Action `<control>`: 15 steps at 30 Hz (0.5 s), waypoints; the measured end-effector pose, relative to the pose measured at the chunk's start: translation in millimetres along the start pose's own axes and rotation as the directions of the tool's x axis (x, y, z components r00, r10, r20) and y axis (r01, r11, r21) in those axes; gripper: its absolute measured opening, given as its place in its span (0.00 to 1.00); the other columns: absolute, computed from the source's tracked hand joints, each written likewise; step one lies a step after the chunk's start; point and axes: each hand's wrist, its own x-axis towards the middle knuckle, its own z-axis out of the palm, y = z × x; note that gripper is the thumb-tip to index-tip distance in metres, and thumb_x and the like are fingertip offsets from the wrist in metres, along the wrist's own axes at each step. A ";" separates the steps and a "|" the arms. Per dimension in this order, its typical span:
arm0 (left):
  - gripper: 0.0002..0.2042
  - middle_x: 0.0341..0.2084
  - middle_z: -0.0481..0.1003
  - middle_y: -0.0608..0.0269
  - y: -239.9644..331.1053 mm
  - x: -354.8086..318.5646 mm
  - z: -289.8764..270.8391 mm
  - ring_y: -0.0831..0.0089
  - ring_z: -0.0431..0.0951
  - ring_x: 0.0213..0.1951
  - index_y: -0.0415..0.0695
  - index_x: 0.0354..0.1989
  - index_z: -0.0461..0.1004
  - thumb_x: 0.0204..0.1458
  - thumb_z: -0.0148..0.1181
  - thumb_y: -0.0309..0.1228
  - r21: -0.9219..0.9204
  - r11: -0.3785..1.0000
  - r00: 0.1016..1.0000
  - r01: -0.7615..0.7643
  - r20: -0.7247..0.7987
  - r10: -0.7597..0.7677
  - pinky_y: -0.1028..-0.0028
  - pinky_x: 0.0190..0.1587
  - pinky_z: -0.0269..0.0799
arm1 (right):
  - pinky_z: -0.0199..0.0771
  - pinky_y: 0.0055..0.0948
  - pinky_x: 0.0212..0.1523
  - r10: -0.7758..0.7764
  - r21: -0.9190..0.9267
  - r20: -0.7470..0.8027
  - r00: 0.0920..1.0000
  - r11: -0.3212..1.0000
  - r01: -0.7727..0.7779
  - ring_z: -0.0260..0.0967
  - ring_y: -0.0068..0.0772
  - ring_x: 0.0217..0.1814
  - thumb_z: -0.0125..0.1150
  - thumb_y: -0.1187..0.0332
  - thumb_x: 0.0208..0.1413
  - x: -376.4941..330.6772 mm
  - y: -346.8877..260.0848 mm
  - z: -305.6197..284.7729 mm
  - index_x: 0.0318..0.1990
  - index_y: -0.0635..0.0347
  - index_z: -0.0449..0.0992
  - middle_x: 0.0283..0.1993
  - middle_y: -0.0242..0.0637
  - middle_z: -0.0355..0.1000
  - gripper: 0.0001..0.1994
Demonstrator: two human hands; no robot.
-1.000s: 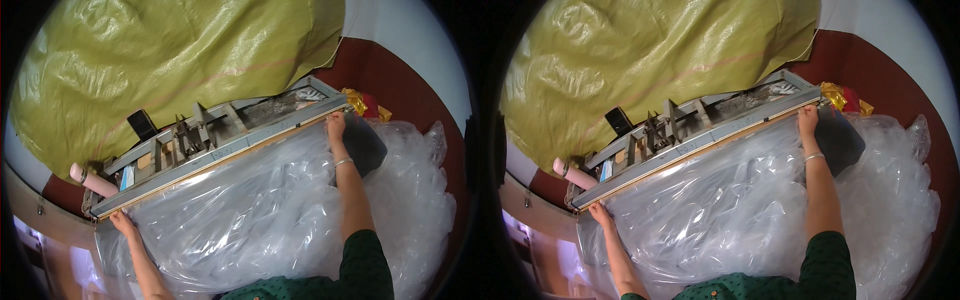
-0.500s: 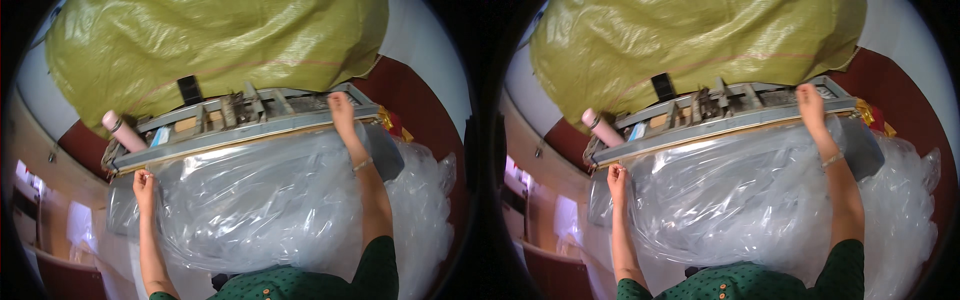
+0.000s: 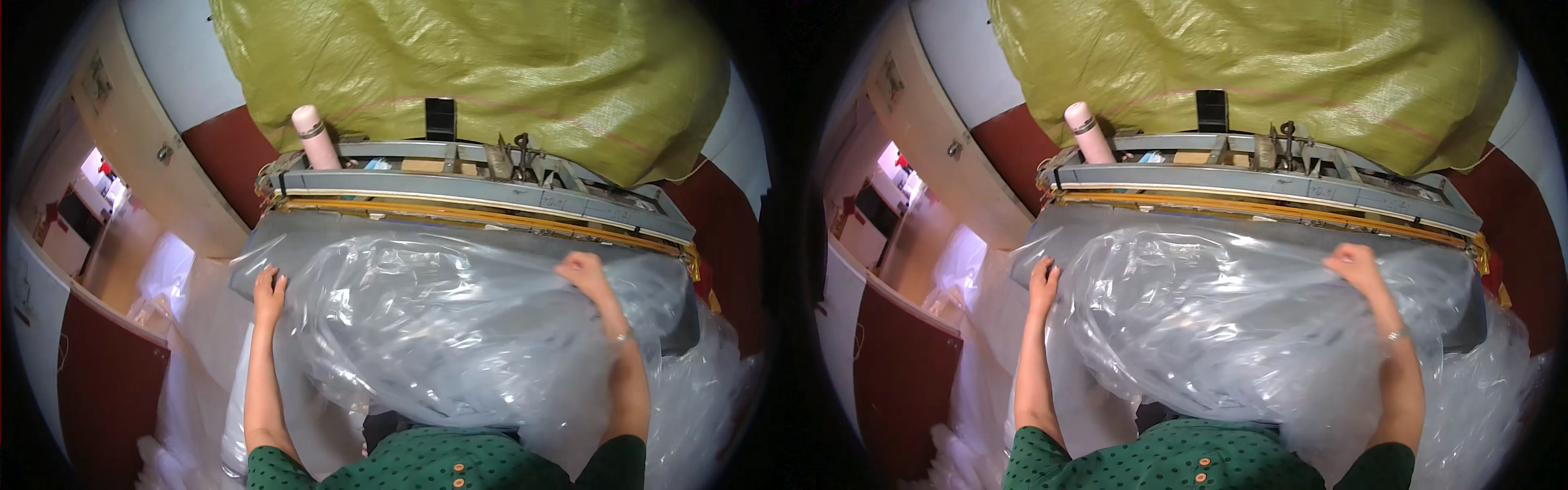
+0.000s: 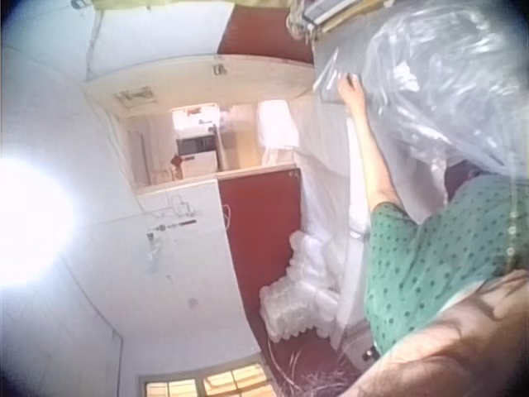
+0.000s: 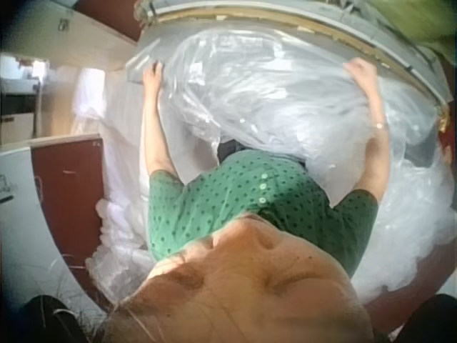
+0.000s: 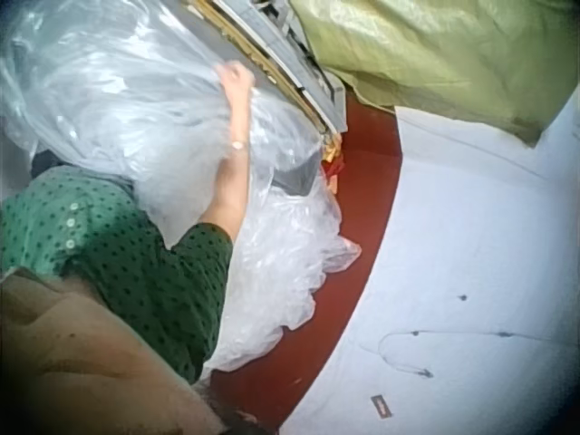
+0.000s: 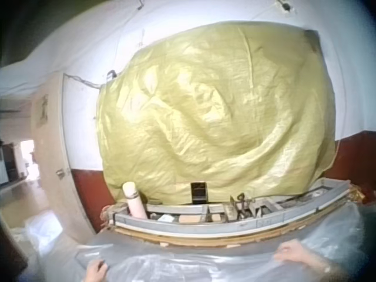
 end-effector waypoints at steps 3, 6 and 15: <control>0.18 0.53 0.64 0.47 21.7 -25.6 -3.2 0.52 0.60 0.58 0.36 0.49 0.68 0.50 0.54 0.31 0.147 0.989 0.999 -0.026 0.045 0.020 0.66 0.58 0.55 | 0.53 0.21 0.19 0.024 -0.084 -0.121 0.992 0.996 -0.034 0.53 0.15 0.19 0.65 0.69 0.39 -52.6 48.0 -55.3 0.18 0.64 0.70 0.14 0.24 0.58 0.10; 0.18 0.54 0.63 0.47 35.9 -55.3 -14.3 0.55 0.59 0.59 0.36 0.51 0.66 0.53 0.50 0.30 -0.157 0.987 1.000 0.018 0.006 -0.017 0.67 0.59 0.52 | 0.52 0.20 0.18 0.163 -0.130 -0.231 0.959 0.972 -0.196 0.52 0.14 0.18 0.65 0.71 0.39 -89.7 72.3 -85.4 0.18 0.64 0.70 0.13 0.23 0.59 0.10; 0.14 0.34 0.72 0.61 208.1 -179.3 3.1 0.72 0.72 0.38 0.42 0.37 0.69 0.57 0.47 0.41 -0.708 0.285 0.762 0.647 0.583 -0.281 0.74 0.39 0.68 | 0.52 0.18 0.18 0.190 -0.086 -0.285 0.940 0.971 -0.222 0.52 0.12 0.18 0.63 0.73 0.40 -106.5 79.1 -91.6 0.18 0.64 0.68 0.14 0.23 0.59 0.09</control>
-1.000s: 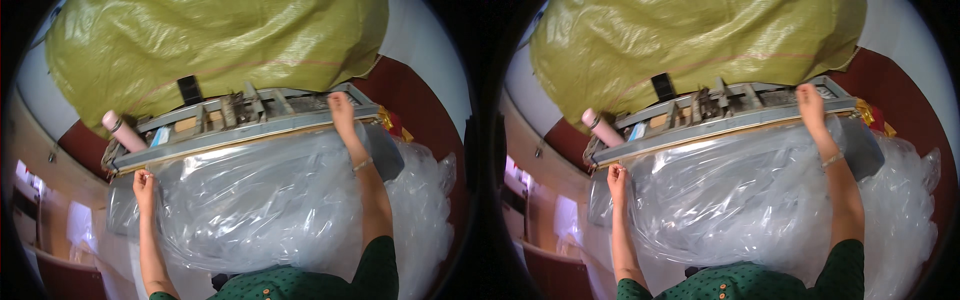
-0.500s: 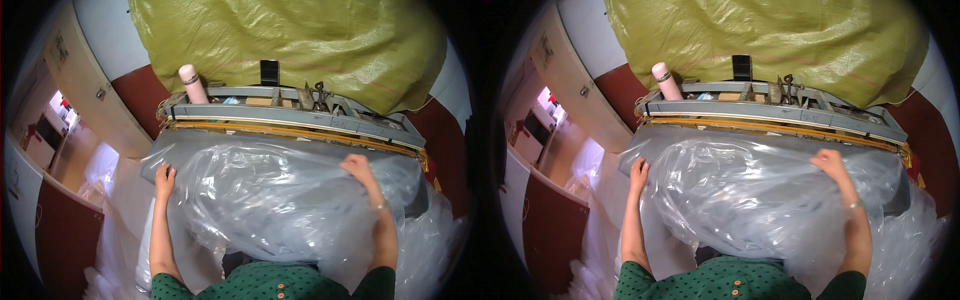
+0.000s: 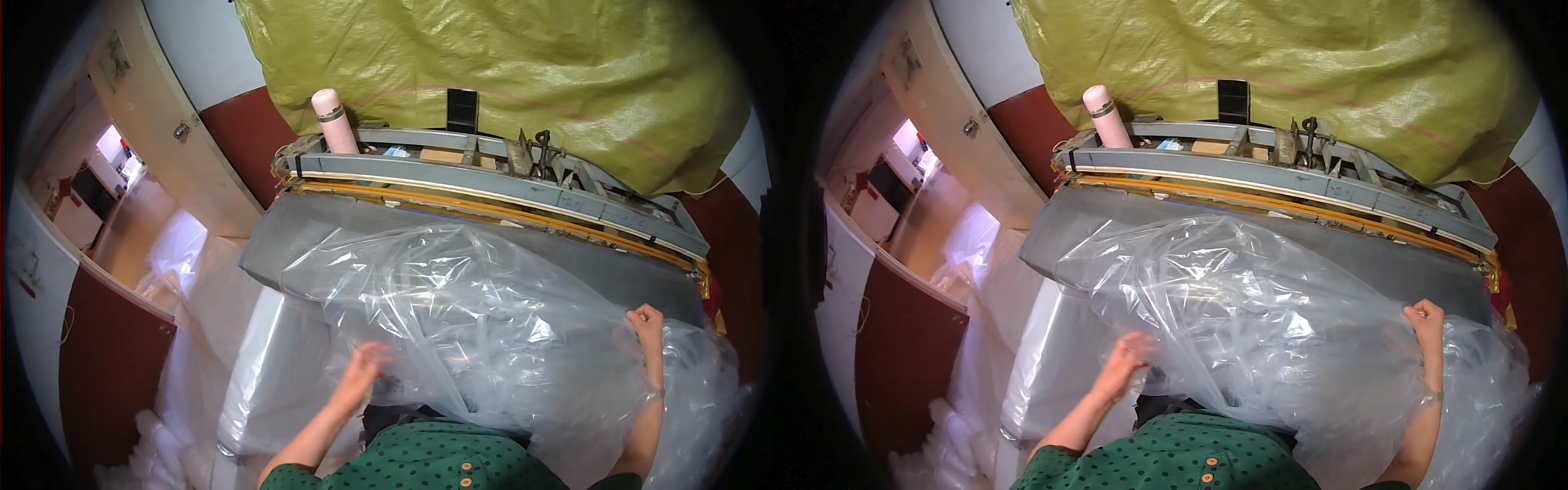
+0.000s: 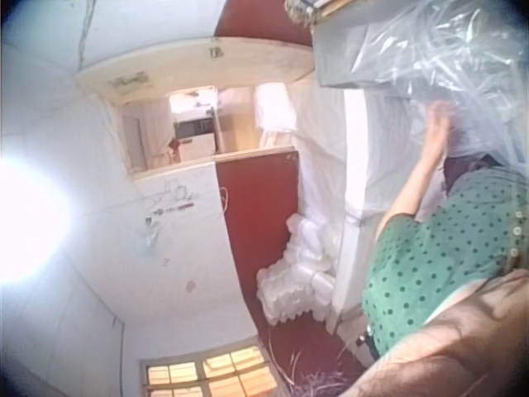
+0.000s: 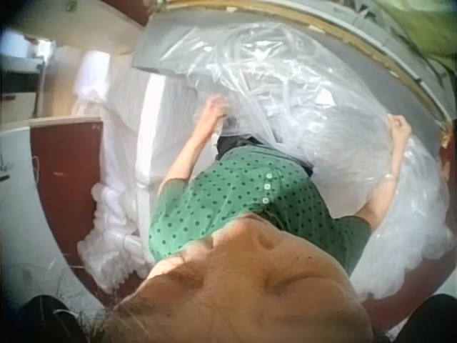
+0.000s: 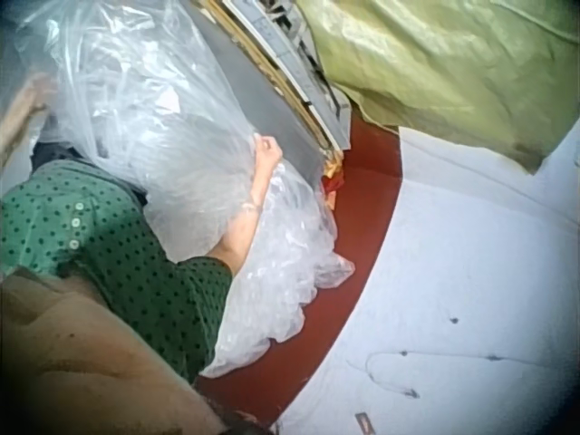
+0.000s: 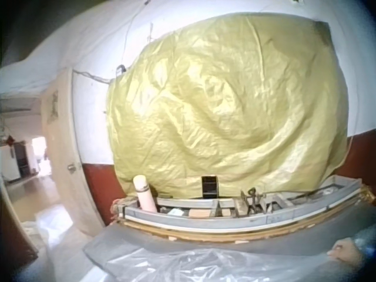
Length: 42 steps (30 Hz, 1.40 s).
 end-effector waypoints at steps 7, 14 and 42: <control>0.05 0.16 0.62 0.70 9.3 63.1 -49.1 0.85 0.60 0.17 0.43 0.29 0.67 0.55 0.49 0.30 -0.511 0.859 0.992 0.022 -0.097 -0.083 0.82 0.18 0.56 | 0.53 0.20 0.20 -0.014 -0.012 -0.035 0.999 1.000 0.014 0.52 0.14 0.20 0.62 0.73 0.40 -6.7 -3.4 -5.6 0.18 0.65 0.67 0.15 0.25 0.59 0.10; 0.04 0.24 0.69 0.62 7.7 144.6 -196.6 0.72 0.69 0.28 0.41 0.31 0.68 0.46 0.54 0.22 0.511 0.858 0.706 -0.058 -0.586 0.397 0.73 0.29 0.65 | 0.51 0.20 0.20 -0.003 0.000 -0.059 0.998 1.000 0.003 0.50 0.14 0.19 0.62 0.74 0.40 -3.1 30.1 -11.7 0.18 0.64 0.66 0.15 0.24 0.56 0.09; 0.09 0.27 0.74 0.54 81.0 248.5 -95.4 0.57 0.72 0.36 0.40 0.35 0.72 0.45 0.57 0.26 0.916 0.216 0.748 -0.338 0.122 0.653 0.64 0.37 0.68 | 0.48 0.18 0.20 0.007 0.106 -0.018 1.000 0.994 -0.005 0.48 0.11 0.20 0.61 0.76 0.42 -10.7 52.0 -30.3 0.19 0.61 0.67 0.17 0.19 0.55 0.08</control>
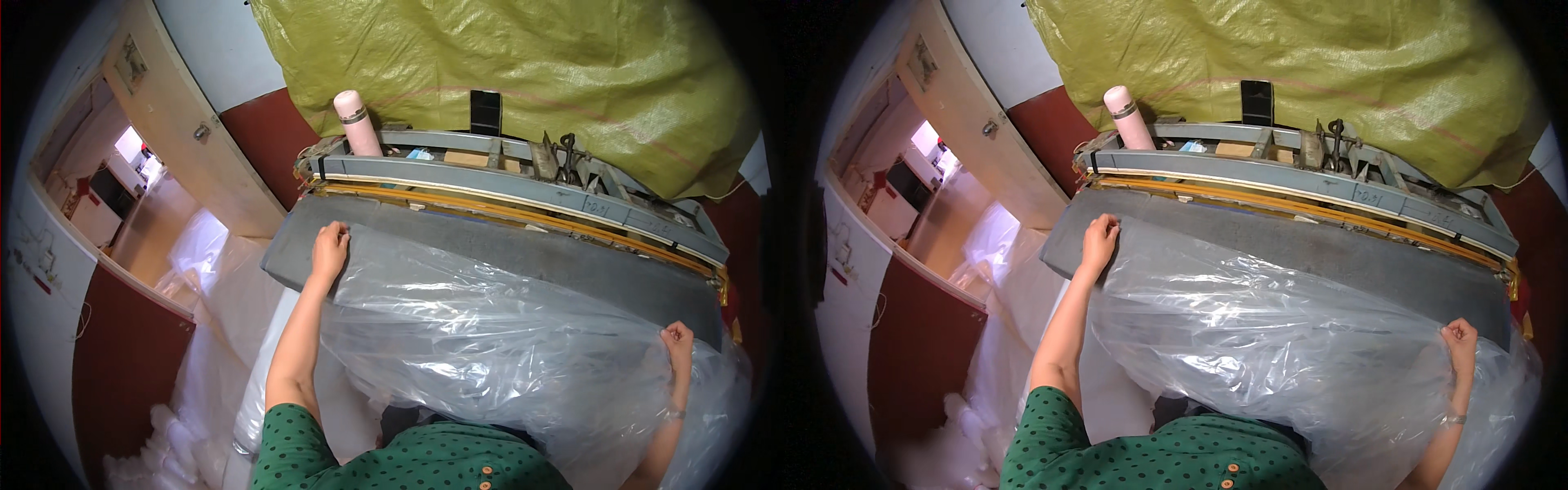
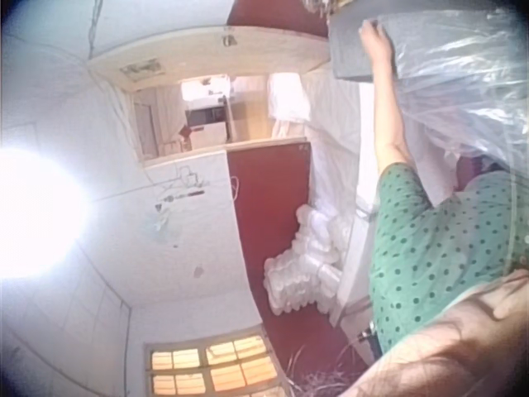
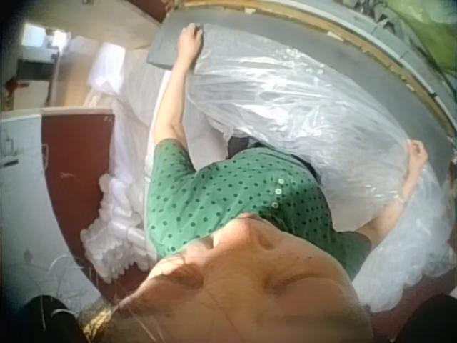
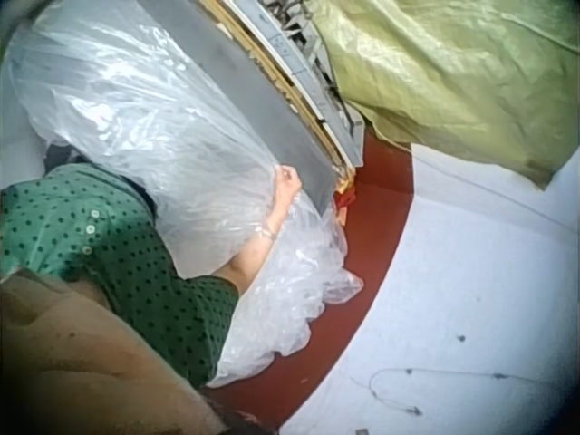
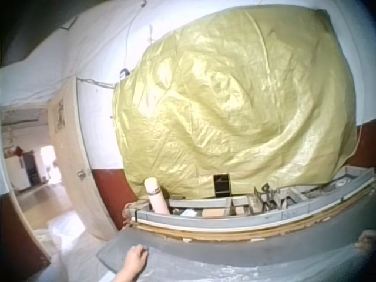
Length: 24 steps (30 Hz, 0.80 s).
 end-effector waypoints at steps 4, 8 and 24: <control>0.07 0.28 0.74 0.54 -10.6 20.4 10.3 0.57 0.73 0.38 0.40 0.32 0.71 0.44 0.58 0.26 0.034 0.987 0.987 0.156 0.032 -0.157 0.62 0.38 0.68 | 0.49 0.17 0.22 0.027 -0.015 0.062 0.998 1.000 -0.026 0.49 0.11 0.21 0.59 0.75 0.44 -2.7 -14.6 -9.3 0.21 0.61 0.67 0.18 0.18 0.56 0.06; 0.09 0.29 0.74 0.53 -4.5 29.3 15.1 0.54 0.72 0.36 0.39 0.34 0.68 0.46 0.56 0.28 0.166 0.986 0.996 0.026 0.076 -0.039 0.60 0.37 0.67 | 0.52 0.17 0.24 0.040 -0.040 -0.056 0.998 0.998 -0.043 0.51 0.12 0.23 0.57 0.73 0.48 10.3 11.4 -15.7 0.22 0.60 0.67 0.19 0.20 0.57 0.06; 0.10 0.22 0.69 0.53 -6.6 85.2 105.3 0.62 0.68 0.25 0.36 0.27 0.64 0.54 0.47 0.31 -0.366 0.916 0.862 0.165 -0.397 -0.314 0.67 0.33 0.65 | 0.63 0.24 0.30 -0.068 0.003 -0.562 0.824 0.996 0.084 0.58 0.22 0.25 0.53 0.67 0.55 136.3 31.9 60.1 0.31 0.64 0.67 0.22 0.33 0.64 0.09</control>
